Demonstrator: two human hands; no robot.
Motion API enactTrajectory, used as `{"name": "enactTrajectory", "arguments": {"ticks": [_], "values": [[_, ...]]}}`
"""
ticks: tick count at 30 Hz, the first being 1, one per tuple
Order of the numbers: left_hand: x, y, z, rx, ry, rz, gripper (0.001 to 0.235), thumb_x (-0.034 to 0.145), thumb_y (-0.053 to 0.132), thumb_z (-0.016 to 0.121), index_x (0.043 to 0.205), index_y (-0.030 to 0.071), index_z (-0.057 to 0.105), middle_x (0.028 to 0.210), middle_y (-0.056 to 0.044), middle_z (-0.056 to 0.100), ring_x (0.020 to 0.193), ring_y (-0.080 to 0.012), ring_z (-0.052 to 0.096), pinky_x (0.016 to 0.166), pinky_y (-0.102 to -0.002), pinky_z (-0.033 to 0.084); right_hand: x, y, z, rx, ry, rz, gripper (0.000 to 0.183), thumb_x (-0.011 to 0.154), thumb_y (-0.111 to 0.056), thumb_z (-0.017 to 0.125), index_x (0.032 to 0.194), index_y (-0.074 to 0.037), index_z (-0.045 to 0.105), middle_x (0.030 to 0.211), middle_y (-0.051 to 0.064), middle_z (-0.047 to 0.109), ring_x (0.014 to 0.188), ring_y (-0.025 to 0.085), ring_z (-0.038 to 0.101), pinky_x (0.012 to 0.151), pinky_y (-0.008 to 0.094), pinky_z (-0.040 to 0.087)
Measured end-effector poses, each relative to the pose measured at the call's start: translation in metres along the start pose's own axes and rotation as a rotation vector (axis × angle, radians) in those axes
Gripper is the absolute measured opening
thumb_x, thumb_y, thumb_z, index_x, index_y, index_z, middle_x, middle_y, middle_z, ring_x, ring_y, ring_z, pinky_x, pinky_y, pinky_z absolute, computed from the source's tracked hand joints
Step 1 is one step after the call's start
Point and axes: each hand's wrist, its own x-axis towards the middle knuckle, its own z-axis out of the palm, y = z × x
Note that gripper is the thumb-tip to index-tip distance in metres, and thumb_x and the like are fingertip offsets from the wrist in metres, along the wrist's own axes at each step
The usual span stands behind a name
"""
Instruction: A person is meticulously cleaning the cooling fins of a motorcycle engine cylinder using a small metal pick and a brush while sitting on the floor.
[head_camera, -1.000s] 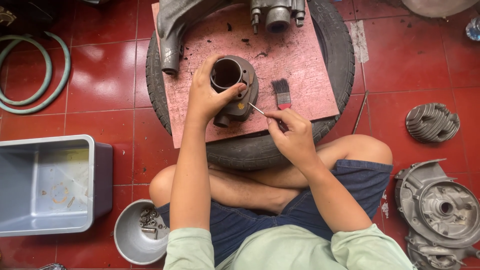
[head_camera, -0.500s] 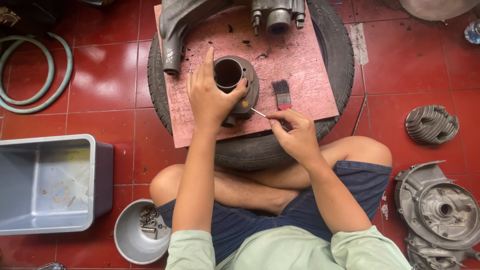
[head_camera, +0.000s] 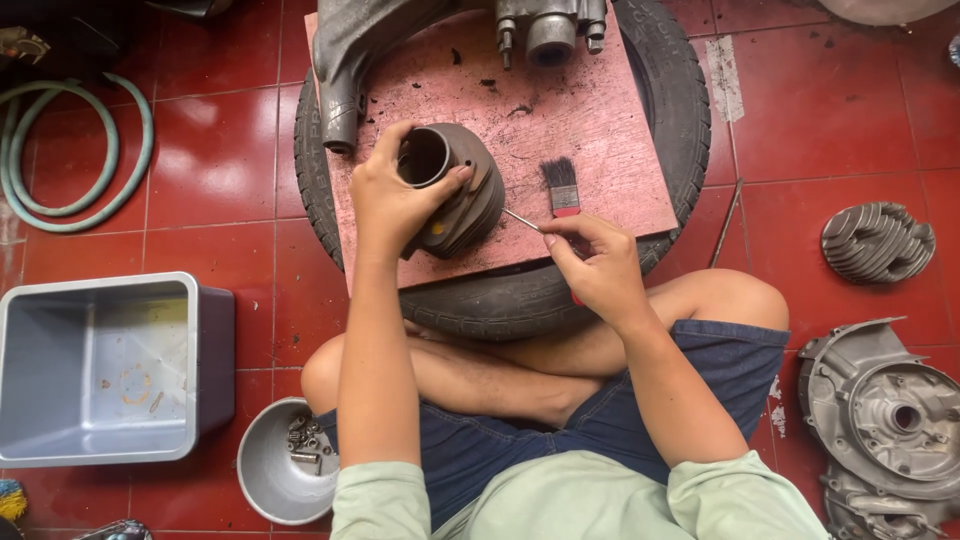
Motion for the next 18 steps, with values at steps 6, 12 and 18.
{"name": "enactTrajectory", "arguments": {"ticks": [6,12,18], "values": [[0.017,-0.021,-0.019,-0.12,-0.14,-0.011,0.072,0.055,0.054,0.101,0.118,0.038,0.069,0.106,-0.007,0.077,0.109,-0.0263,0.072,0.095,-0.036,0.056,-0.001,-0.011,0.005,0.013,-0.021,-0.028,0.015,0.086,-0.005,0.078,0.098,-0.013,0.082,0.077,0.01,0.073,0.079,0.027,0.073,0.074,0.036,0.057],[0.01,-0.023,-0.003,-0.115,-0.018,0.06,0.07,0.059,0.052,0.098,0.119,0.03,0.069,0.103,-0.011,0.077,0.104,-0.0334,0.073,0.091,-0.042,0.058,-0.008,-0.037,0.019,0.042,-0.142,-0.115,0.017,0.084,-0.001,0.077,0.098,-0.01,0.08,0.077,0.013,0.073,0.074,0.032,0.073,0.068,0.039,0.057],[-0.012,-0.004,0.015,-0.041,0.118,0.24,0.071,0.063,0.051,0.097,0.118,0.019,0.066,0.103,-0.013,0.074,0.099,-0.0358,0.074,0.089,-0.047,0.058,-0.02,-0.032,0.036,0.033,-0.137,-0.141,0.017,0.085,0.0,0.074,0.096,-0.011,0.08,0.074,0.009,0.07,0.069,0.027,0.071,0.064,0.034,0.056]]}}
